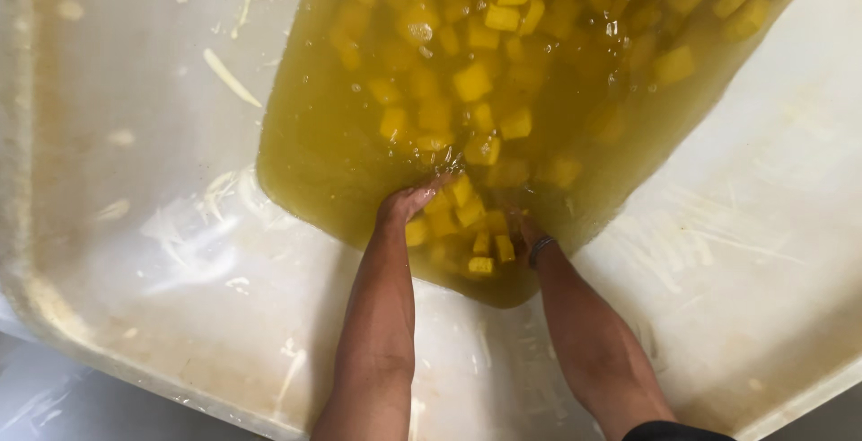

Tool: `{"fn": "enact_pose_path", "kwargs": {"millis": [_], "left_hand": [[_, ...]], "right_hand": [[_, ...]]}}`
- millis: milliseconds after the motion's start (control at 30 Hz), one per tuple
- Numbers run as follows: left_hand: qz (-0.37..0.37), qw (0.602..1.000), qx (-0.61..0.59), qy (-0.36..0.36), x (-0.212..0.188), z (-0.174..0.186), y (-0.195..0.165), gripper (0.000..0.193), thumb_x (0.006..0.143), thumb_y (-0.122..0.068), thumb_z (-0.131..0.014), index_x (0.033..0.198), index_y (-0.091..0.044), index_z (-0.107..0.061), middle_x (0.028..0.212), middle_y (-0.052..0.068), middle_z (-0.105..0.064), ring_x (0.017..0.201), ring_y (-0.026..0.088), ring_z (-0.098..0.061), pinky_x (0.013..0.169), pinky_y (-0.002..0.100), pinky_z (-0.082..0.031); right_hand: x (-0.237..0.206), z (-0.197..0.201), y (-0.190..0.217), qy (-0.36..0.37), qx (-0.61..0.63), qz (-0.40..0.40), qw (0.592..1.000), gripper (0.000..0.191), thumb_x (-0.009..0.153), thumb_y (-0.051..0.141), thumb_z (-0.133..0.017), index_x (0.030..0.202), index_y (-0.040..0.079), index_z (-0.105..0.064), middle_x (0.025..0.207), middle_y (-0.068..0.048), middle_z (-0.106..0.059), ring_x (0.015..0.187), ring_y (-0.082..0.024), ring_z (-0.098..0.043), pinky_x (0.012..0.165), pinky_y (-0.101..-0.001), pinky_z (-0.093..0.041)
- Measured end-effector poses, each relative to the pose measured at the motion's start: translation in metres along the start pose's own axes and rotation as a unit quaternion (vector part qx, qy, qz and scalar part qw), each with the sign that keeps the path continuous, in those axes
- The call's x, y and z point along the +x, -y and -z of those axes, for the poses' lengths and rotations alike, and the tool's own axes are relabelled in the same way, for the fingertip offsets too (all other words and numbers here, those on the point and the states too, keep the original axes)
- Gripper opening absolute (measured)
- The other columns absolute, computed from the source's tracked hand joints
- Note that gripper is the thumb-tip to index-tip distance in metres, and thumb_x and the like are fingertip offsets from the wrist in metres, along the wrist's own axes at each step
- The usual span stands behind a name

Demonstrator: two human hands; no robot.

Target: The person sits on the floor and arranges yellow tofu cubes in neat rows inside a white tub filled with water, pressing them into a grid pattern. They then transfer handfuls of cubes between tubs of water and continue arranging them in rows.

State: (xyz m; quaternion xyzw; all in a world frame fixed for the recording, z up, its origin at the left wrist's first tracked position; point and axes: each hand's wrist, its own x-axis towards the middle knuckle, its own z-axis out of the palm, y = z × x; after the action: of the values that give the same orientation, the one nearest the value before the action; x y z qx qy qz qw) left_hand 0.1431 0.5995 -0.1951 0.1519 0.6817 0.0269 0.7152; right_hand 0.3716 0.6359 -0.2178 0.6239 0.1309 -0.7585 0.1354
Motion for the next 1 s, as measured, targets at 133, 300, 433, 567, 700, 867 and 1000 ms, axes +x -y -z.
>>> {"fn": "enact_pose_path", "kwargs": {"millis": [133,300,433,567,700,867,1000], "left_hand": [[-0.048,0.996,0.071,0.014,0.005,-0.002,-0.002,0.097,0.082,-0.086,-0.040,0.158,-0.026,-0.035,0.166,0.002,-0.030,0.151,0.028,-0.029,0.123,0.042,-0.023],[-0.047,0.992,0.107,0.052,0.002,-0.005,-0.005,0.088,0.084,-0.079,-0.047,0.153,-0.025,-0.049,0.162,0.002,-0.045,0.147,0.024,-0.043,0.121,0.041,-0.031],[-0.044,0.992,0.112,0.049,-0.001,-0.006,-0.006,0.077,0.082,-0.070,-0.055,0.145,-0.025,-0.059,0.153,0.003,-0.058,0.136,0.027,-0.056,0.114,0.043,-0.043],[-0.112,0.984,0.127,0.051,-0.003,-0.001,0.000,0.080,0.089,-0.070,-0.049,0.155,-0.025,-0.041,0.163,0.000,-0.039,0.146,0.027,-0.036,0.115,0.049,-0.028],[-0.118,0.970,0.205,-0.064,-0.014,0.004,0.007,0.084,0.086,-0.075,-0.056,0.153,-0.025,-0.049,0.162,0.002,-0.046,0.146,0.028,-0.046,0.123,0.043,-0.035],[0.044,0.999,-0.006,-0.031,-0.057,-0.001,0.004,0.095,0.080,-0.078,-0.057,0.157,-0.027,-0.038,0.165,0.005,-0.036,0.134,0.036,-0.054,0.102,0.058,-0.054],[0.127,0.990,-0.055,-0.001,-0.110,-0.004,-0.013,0.098,0.078,-0.087,-0.048,0.158,-0.031,-0.038,0.159,0.013,-0.036,0.117,0.042,-0.066,0.081,0.051,-0.063]], "right_hand": [[0.006,-0.012,-0.013,0.030,0.057,0.021,0.998,0.076,0.091,0.066,-0.054,0.151,0.020,-0.047,0.152,-0.010,-0.053,0.132,-0.029,-0.055,0.109,-0.0489,-0.047],[0.009,-0.022,-0.026,0.062,0.109,0.035,0.992,0.074,0.091,0.066,-0.055,0.149,0.020,-0.050,0.150,-0.010,-0.055,0.131,-0.030,-0.057,0.109,-0.0501,-0.047],[0.005,-0.025,-0.026,0.089,0.137,0.034,0.986,0.073,0.091,0.067,-0.055,0.147,0.020,-0.052,0.148,-0.010,-0.057,0.130,-0.031,-0.058,0.109,-0.0510,-0.047],[0.001,-0.031,-0.020,0.131,0.159,0.013,0.978,0.072,0.091,0.067,-0.056,0.145,0.019,-0.055,0.147,-0.009,-0.059,0.129,-0.032,-0.059,0.109,-0.0520,-0.047],[-0.004,-0.043,-0.015,0.180,0.193,-0.004,0.965,0.071,0.091,0.067,-0.057,0.142,0.019,-0.057,0.145,-0.009,-0.061,0.128,-0.033,-0.060,0.110,-0.0530,-0.047],[-0.027,-0.058,-0.009,0.245,0.235,-0.021,0.940,0.070,0.091,0.068,-0.057,0.140,0.019,-0.060,0.143,-0.009,-0.063,0.126,-0.034,-0.062,0.110,-0.0541,-0.048],[-0.066,-0.061,0.004,0.229,0.153,0.011,0.961,0.071,0.084,0.072,-0.052,0.135,0.024,-0.061,0.139,-0.007,-0.064,0.121,-0.037,-0.062,0.098,-0.0658,-0.047]]}}
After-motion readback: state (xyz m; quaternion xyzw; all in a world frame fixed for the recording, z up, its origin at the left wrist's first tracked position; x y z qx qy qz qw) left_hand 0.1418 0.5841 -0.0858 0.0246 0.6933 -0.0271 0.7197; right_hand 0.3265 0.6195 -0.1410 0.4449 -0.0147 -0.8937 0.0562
